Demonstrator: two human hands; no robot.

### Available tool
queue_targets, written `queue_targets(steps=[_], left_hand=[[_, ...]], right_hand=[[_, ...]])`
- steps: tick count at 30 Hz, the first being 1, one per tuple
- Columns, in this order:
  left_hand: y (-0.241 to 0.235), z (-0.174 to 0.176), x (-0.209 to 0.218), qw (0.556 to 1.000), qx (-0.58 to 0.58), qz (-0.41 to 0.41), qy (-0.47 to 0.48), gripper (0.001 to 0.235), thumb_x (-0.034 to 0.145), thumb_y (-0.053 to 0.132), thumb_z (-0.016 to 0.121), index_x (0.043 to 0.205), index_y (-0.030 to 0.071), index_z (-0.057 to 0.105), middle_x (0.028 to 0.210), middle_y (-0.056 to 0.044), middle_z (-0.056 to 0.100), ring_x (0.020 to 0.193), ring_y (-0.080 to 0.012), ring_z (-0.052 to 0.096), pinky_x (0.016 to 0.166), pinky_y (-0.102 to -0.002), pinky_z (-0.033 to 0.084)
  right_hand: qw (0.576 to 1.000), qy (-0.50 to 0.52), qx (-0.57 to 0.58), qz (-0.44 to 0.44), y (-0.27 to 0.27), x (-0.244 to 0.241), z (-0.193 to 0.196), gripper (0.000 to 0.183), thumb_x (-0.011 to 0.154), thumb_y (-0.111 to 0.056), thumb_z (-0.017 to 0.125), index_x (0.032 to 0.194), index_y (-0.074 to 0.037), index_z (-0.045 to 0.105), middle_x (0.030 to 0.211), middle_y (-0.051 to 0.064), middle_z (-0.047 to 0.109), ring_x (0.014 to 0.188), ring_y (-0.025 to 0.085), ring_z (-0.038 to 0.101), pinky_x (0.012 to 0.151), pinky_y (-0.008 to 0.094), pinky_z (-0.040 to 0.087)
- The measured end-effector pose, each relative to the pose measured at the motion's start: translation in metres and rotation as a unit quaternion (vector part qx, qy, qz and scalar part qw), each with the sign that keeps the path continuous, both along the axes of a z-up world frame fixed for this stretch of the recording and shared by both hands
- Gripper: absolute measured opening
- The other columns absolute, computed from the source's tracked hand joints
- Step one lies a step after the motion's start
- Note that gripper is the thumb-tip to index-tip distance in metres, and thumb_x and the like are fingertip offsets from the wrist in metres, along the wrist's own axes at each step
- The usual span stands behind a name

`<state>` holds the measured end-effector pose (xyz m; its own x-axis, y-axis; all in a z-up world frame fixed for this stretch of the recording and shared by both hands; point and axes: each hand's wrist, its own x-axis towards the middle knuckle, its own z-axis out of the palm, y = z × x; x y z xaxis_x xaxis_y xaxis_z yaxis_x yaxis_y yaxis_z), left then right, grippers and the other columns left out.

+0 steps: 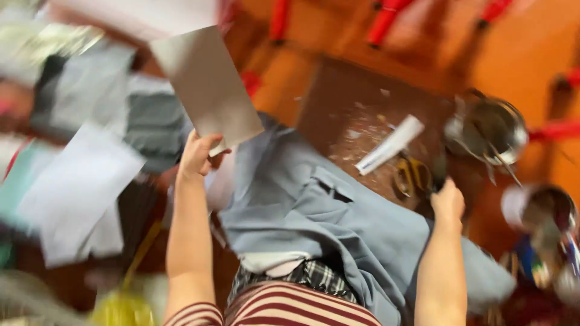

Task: Cutting strips of paper with scissors and folding them for a craft project.

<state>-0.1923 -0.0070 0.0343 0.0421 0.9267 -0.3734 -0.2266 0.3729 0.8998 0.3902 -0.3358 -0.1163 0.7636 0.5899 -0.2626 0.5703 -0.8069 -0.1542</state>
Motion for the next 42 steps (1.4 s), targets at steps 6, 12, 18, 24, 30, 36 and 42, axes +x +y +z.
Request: queue_targets(steps=[6, 12, 18, 24, 30, 36, 42], left_hand=[[-0.076, 0.074, -0.142, 0.960, -0.040, -0.085, 0.264, 0.040, 0.080, 0.007, 0.055, 0.120, 0.006, 0.060, 0.106, -0.005, 0.062, 0.092, -0.0179, 0.058, 0.059, -0.033, 0.054], [-0.141, 0.073, -0.250, 0.917, -0.160, -0.069, 0.359, 0.031, 0.086, 0.016, 0.057, 0.116, 0.010, 0.063, 0.083, 0.000, 0.058, 0.050, -0.0125, 0.055, 0.048, -0.021, 0.029], [-0.176, 0.025, -0.325, 0.885, -0.285, -0.052, 0.364, 0.039, 0.081, 0.006, 0.048, 0.110, 0.023, 0.067, 0.095, 0.007, 0.066, 0.085, -0.0082, 0.059, 0.065, -0.028, 0.053], [-0.190, -0.006, -0.326, 0.649, -0.342, -0.373, 0.568, 0.007, 0.057, -0.003, 0.047, 0.053, 0.000, 0.053, 0.053, -0.012, 0.050, 0.051, -0.0235, 0.045, 0.045, -0.036, 0.033], [-0.184, -0.047, -0.334, 0.532, -0.459, -0.275, 0.656, 0.034, 0.090, 0.013, 0.056, 0.122, 0.011, 0.069, 0.125, -0.007, 0.066, 0.109, -0.0316, 0.064, 0.071, -0.043, 0.056], [-0.187, -0.089, -0.327, 0.437, -0.396, -0.359, 0.723, 0.035, 0.092, 0.023, 0.052, 0.122, 0.020, 0.070, 0.131, -0.004, 0.065, 0.121, -0.0288, 0.056, 0.082, -0.050, 0.037], [-0.199, -0.118, -0.338, 0.421, -0.373, -0.296, 0.772, 0.037, 0.097, 0.020, 0.045, 0.127, 0.016, 0.065, 0.132, -0.012, 0.062, 0.119, -0.0334, 0.056, 0.089, -0.053, 0.038]], right_hand=[[0.994, -0.026, -0.103, -0.011, 0.024, -0.035, 0.060, 0.039, 0.082, -0.017, 0.064, 0.120, -0.011, 0.070, 0.110, 0.033, 0.070, 0.101, 0.053, 0.065, 0.081, 0.059, 0.053], [0.978, -0.118, 0.119, 0.125, 0.025, -0.024, 0.035, 0.050, 0.078, -0.003, 0.068, 0.128, 0.000, 0.069, 0.109, 0.036, 0.058, 0.096, 0.056, 0.050, 0.071, 0.070, 0.043], [0.955, -0.111, 0.124, 0.245, 0.035, 0.000, -0.008, 0.035, 0.093, -0.019, 0.075, 0.123, -0.001, 0.076, 0.097, 0.034, 0.067, 0.085, 0.052, 0.063, 0.083, 0.051, 0.047], [0.967, -0.110, 0.095, 0.211, 0.042, 0.020, -0.042, 0.032, 0.094, -0.025, 0.074, 0.118, -0.005, 0.077, 0.096, 0.021, 0.069, 0.080, 0.040, 0.066, 0.076, 0.046, 0.050], [0.984, -0.055, 0.053, 0.162, 0.041, 0.012, -0.038, 0.026, 0.097, -0.023, 0.073, 0.115, -0.005, 0.075, 0.092, 0.016, 0.071, 0.082, 0.036, 0.066, 0.073, 0.049, 0.050], [0.965, -0.063, 0.088, 0.237, 0.035, 0.011, -0.034, 0.028, 0.099, -0.022, 0.072, 0.118, -0.001, 0.076, 0.089, 0.019, 0.072, 0.078, 0.038, 0.068, 0.076, 0.047, 0.051], [0.966, -0.048, 0.068, 0.244, 0.041, -0.014, -0.011, 0.035, 0.101, -0.023, 0.071, 0.125, 0.003, 0.073, 0.096, 0.029, 0.067, 0.082, 0.046, 0.065, 0.078, 0.051, 0.049]])
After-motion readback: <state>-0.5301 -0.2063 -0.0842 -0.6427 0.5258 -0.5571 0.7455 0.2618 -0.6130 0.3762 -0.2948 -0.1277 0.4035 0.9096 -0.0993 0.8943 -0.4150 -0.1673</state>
